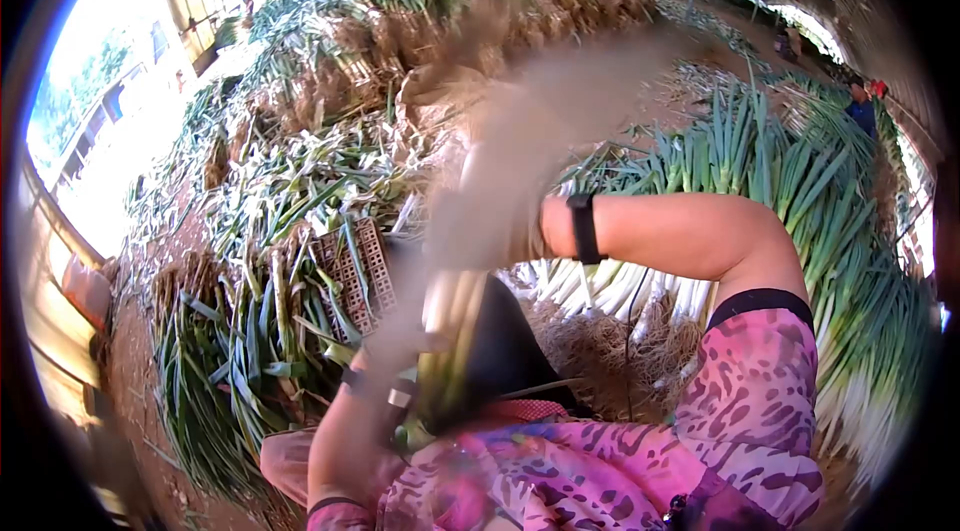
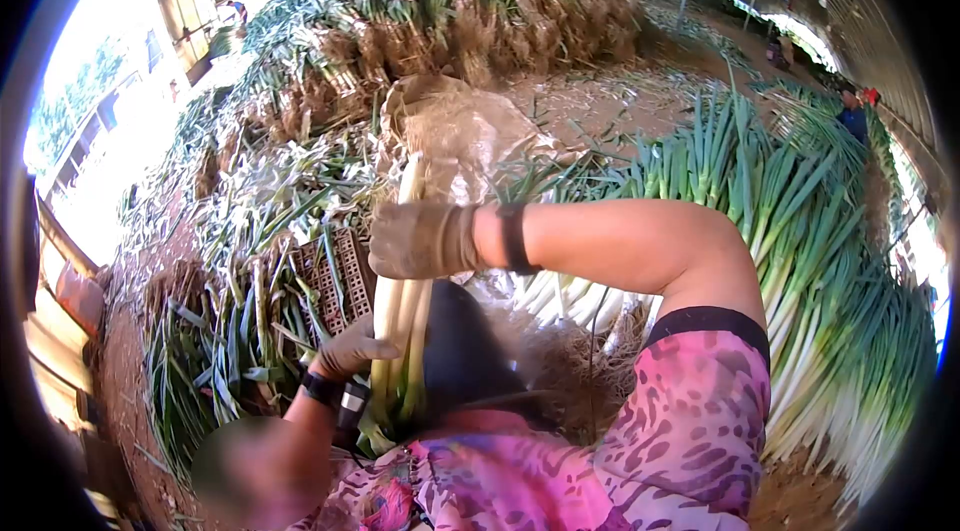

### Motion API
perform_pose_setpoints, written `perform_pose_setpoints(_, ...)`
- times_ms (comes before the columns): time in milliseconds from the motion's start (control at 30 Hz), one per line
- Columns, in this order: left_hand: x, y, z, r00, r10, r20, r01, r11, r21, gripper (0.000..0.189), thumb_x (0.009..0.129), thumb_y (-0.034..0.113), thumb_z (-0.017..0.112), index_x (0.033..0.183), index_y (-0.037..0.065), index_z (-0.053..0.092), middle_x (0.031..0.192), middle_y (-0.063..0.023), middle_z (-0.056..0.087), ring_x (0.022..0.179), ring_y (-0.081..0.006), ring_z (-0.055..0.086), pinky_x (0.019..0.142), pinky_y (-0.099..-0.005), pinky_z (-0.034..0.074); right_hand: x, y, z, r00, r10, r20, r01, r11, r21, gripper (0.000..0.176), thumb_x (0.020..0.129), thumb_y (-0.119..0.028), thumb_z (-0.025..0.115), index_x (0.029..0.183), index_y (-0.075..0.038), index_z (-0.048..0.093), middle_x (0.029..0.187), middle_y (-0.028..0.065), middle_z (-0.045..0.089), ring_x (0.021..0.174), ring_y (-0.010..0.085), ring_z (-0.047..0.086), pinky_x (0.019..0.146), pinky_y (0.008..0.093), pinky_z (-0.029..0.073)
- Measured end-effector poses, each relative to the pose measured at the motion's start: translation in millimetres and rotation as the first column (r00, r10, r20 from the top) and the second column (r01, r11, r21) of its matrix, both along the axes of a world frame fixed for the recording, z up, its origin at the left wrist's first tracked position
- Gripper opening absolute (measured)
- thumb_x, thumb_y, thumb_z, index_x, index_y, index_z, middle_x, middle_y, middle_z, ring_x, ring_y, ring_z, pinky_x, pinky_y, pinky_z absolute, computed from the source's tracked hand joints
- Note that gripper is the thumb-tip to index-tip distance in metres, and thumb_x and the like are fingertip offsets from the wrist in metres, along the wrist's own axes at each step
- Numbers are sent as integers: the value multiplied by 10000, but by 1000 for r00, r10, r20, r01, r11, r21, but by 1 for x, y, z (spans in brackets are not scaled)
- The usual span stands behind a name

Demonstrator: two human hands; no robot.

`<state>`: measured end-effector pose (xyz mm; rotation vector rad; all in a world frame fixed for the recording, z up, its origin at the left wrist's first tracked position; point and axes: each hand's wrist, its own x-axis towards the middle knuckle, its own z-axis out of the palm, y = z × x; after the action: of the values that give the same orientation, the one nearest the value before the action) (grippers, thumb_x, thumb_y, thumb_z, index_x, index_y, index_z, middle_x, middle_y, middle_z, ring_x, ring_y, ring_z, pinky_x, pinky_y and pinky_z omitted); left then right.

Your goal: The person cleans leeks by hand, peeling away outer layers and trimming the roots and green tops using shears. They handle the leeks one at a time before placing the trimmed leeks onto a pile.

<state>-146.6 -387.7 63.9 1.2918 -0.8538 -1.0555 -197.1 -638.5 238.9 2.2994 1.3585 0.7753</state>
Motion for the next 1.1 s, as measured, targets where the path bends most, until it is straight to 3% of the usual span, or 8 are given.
perform_pose_setpoints(267,-45,-44,22,999,43,-5,-42,994,101,366,847,191,753,1162,15,691,1132,-69,698,1081,-190,628,955,-338,497,-54,43,-95,993,-31,-114,58,969,241,196,843,-233,642,982,-103,695,905,3,636,832,207,585,833,336,442)
perform_pose_setpoints(300,-50,-50,30,997,48,64,-55,992,111,359,850,179,751,1165,18,684,1120,-65,694,1061,-185,626,940,-334,499,-47,23,-131,967,61,247,-138,941,309,361,919,-314,523,1146,-40,581,1014,131,589,999,334,564,831,452,489)
perform_pose_setpoints(567,-67,-131,158,925,-166,341,48,943,329,450,867,115,749,1286,30,607,1166,-70,674,1034,-183,623,926,-323,501,-114,-79,-33,867,-347,357,239,919,314,120,828,-244,668,833,-139,610,727,-2,602,664,194,595,669,338,493)
perform_pose_setpoints(633,-69,-152,214,376,-64,924,83,996,35,569,867,98,750,1392,12,552,1331,-105,631,1196,-202,587,1023,-349,472,-171,-133,29,682,-691,240,582,712,393,114,906,-216,663,836,-129,691,710,0,654,699,180,651,610,329,541)
perform_pose_setpoints(767,-82,-154,323,157,338,928,-67,941,-332,562,948,170,652,1453,-21,492,1473,-160,531,1363,-222,485,1143,-378,381,-340,-265,77,160,-926,341,675,355,647,158,897,-205,656,1031,-122,672,806,86,672,739,218,667,647,375,554)
perform_pose_setpoints(967,-21,-109,336,157,310,938,-226,936,-272,447,1061,203,454,1461,10,506,1496,-110,519,1420,-224,445,1208,-382,314,-575,-350,42,-462,-740,-489,243,-636,732,403,915,-228,639,1281,-104,525,1137,184,706,1031,360,702,863,466,555)
perform_pose_setpoints(1067,2,-94,288,468,332,819,-421,899,-124,477,1042,258,459,1438,3,534,1469,-133,540,1388,-233,479,1179,-375,341,-672,-418,-94,-558,-378,-739,-26,-882,470,678,863,-332,675,1433,-25,475,1298,289,618,1204,448,601,1013,488,501)
perform_pose_setpoints(1100,21,-82,266,531,297,794,-303,941,-150,421,1013,255,532,1342,11,630,1449,-126,560,1380,-227,484,1173,-380,347,-748,-494,-203,-724,-336,-602,237,-941,240,574,866,-321,653,1339,-3,589,1316,296,602,1241,433,583,1041,482,485)
